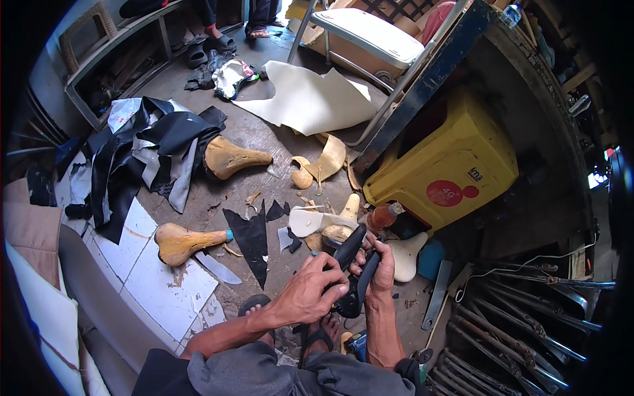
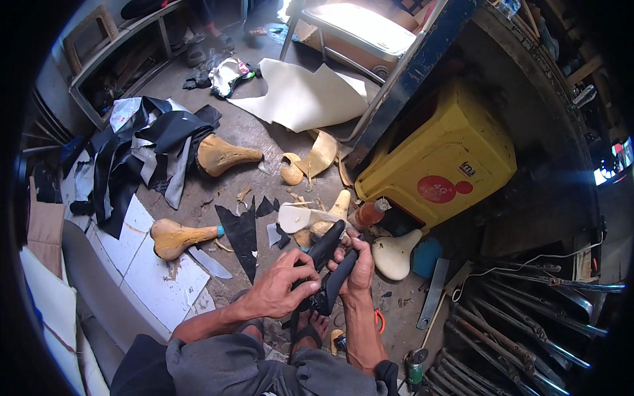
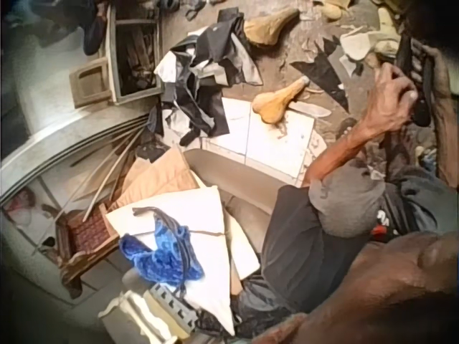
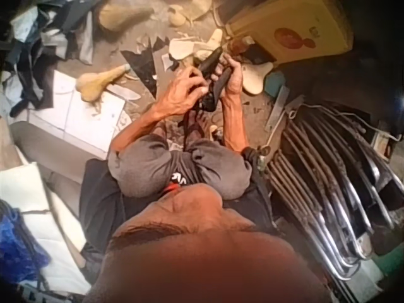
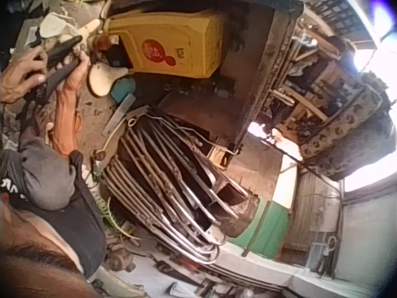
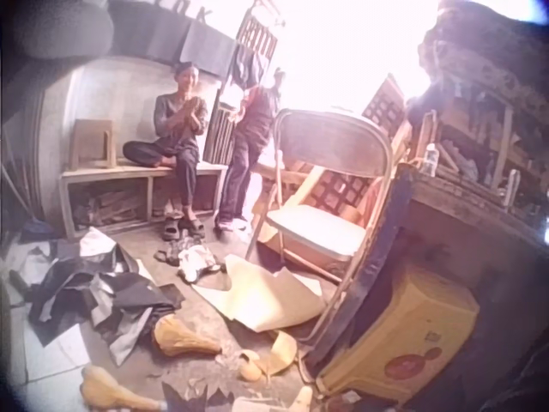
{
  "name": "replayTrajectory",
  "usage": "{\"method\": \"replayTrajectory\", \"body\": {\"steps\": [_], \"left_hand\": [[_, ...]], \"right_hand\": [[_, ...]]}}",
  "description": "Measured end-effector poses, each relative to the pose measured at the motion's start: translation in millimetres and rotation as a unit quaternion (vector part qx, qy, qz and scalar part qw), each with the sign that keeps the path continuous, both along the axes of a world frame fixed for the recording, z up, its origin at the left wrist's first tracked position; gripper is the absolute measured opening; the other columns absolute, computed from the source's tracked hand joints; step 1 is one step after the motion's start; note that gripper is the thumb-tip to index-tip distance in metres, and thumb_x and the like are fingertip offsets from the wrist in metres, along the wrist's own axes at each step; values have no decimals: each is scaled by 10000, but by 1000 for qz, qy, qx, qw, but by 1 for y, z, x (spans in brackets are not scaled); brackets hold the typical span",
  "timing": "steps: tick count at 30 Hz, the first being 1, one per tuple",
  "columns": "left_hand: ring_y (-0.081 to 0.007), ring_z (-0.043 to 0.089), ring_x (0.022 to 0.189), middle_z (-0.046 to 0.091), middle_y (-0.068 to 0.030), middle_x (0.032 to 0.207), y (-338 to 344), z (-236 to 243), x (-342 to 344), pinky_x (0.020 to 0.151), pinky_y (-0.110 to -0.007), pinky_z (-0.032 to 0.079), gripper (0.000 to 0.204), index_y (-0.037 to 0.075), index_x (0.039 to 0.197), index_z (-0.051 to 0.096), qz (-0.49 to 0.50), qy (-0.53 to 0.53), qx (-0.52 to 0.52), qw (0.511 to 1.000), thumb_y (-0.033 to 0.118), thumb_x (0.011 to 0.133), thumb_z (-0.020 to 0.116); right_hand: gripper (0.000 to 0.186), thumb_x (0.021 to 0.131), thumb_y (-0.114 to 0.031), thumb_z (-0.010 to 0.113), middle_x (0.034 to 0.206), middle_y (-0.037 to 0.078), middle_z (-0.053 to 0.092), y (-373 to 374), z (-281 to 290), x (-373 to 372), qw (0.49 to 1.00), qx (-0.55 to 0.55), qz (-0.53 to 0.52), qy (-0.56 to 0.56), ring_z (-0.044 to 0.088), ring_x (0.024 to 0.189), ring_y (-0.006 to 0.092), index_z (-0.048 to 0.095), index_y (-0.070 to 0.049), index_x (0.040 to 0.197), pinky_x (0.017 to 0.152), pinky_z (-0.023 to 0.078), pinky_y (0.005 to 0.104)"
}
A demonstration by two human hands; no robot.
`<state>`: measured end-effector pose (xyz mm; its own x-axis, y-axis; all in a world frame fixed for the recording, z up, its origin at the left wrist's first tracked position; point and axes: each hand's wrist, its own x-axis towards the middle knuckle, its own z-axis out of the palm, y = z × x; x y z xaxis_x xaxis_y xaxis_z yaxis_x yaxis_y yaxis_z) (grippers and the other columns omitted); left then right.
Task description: The person reupholsters a bicycle seat by trimming excess black fabric with scissors and securing it to the seat frame.
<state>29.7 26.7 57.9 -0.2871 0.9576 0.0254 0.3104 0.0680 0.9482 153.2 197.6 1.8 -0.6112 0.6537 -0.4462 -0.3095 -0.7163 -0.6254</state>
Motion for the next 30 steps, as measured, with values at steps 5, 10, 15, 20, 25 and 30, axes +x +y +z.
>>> {"method": "replayTrajectory", "body": {"steps": [5, 10, 15, 20, 25, 30], "left_hand": [[-334, 547, 1061, 562, -121, 1106, 5, 5, 2, 936, -462, 464, 197, 72, 1053, 722, 33, 26, 7, 999, 236, 952, 682], [-312, 553, 1006, 572, -100, 1060, 6, 15, 12, 888, -450, 471, 185, 100, 1044, 735, 48, 55, 12, 997, 250, 942, 700], [-294, 577, 1074, 615, -106, 1065, 3, -24, -4, 972, -403, 449, 257, 108, 1122, 755, 60, -7, 28, 998, 310, 1009, 642], [-320, 637, 1107, 666, -155, 1081, -9, -19, -12, 967, -396, 485, 501, 72, 1200, 725, 106, -26, 19, 994, 503, 945, 696], [-213, 713, 913, 743, -120, 987, -17, -31, -43, 822, -345, 537, 418, 26, 1125, 764, 227, -118, -5, 967, 407, 964, 708], [-184, 708, 828, 776, -115, 956, -43, -51, -75, 762, -336, 535, 326, 26, 1088, 780, 312, -174, -15, 934, 312, 934, 749]], "right_hand": [[332, 990, -292, 501, 917, -2, 615, 4, 7, -5, 999, -25, 17, 37, 525, 656, 92, 582, -63, 1217, 499, 422, 249], [319, 993, -278, 513, 888, -5, 603, 5, 7, -7, 996, 6, 51, 66, 518, 658, 88, 576, -68, 1225, 518, 432, 252], [468, 980, -225, 557, 1007, 64, 601, -13, 23, -20, 987, 130, 20, -91, 578, 778, 104, 504, -10, 1393, 597, 494, 263], [558, 963, -336, 661, 1079, 101, 628, -6, 18, -45, 800, 503, -45, -323, 585, 924, 167, 538, 40, 1357, 833, 483, 300], [690, 968, -434, 693, 1281, 209, 595, -6, 65, -95, 750, 565, 121, -322, 596, 1159, 257, 491, 17, 1450, 1034, 455, 366], [792, 962, -467, 701, 1399, 263, 537, 40, 112, -195, 739, 615, 212, -174, 548, 1308, 338, 440, 66, 1486, 1095, 436, 410]]}}
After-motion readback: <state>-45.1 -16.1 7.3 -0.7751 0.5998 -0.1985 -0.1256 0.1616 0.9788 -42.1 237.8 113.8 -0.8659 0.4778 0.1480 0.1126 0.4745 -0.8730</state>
